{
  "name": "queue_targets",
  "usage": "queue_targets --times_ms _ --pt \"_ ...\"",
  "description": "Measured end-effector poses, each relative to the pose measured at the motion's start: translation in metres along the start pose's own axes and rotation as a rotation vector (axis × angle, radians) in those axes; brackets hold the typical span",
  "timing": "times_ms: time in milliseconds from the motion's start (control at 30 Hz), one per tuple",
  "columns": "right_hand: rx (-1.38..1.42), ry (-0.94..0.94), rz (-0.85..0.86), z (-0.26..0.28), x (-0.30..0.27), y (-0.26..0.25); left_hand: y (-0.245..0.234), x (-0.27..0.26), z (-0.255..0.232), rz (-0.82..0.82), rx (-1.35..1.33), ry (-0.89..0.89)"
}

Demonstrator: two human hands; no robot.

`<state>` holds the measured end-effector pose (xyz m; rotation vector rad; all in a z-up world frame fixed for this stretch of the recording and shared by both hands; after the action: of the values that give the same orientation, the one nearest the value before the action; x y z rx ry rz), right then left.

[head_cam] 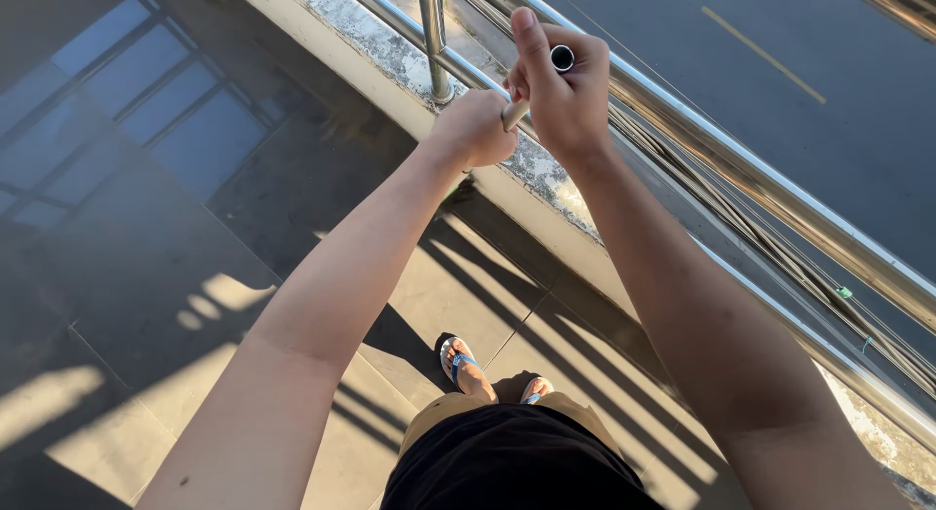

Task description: Sweeping the floor of a balcony using a broom and a dustpan.

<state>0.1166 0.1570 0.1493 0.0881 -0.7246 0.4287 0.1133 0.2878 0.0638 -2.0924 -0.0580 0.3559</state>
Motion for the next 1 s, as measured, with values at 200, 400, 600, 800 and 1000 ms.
queue_targets --times_ms 200,400,600,800,1000 --pt "0.078 0.026 -0.037 0.033 -0.006 -0.06 0.016 -0.035 -0.078 0.2 -0.112 0.135" --pt "-0.105 0.079 -0.086 0.076 -0.037 -0.129 0.077 -0.062 -0.159 0.516 -0.237 0.214" --pt "-0.327 0.317 -0.099 0.09 -0.101 -0.204 0.202 -0.08 -0.229 0.755 -0.318 0.23" --pt "-0.426 0.705 0.115 0.06 -0.198 -0.241 0.384 -0.083 -0.214 0.702 -0.306 0.309" --pt "-0.383 0.637 0.13 0.008 -0.242 -0.233 0.315 -0.118 -0.212 0.669 -0.158 0.134"
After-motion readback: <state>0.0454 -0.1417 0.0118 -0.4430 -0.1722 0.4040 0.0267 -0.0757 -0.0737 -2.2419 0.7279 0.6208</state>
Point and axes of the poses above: each hand's wrist, its own x-axis towards the middle knuckle, its own y-axis out of the palm, z = x × y, the point moved 3 cm from there along x, towards the middle knuckle, and after that the axes turned 12 degrees about -y, right-handed, at the moved point
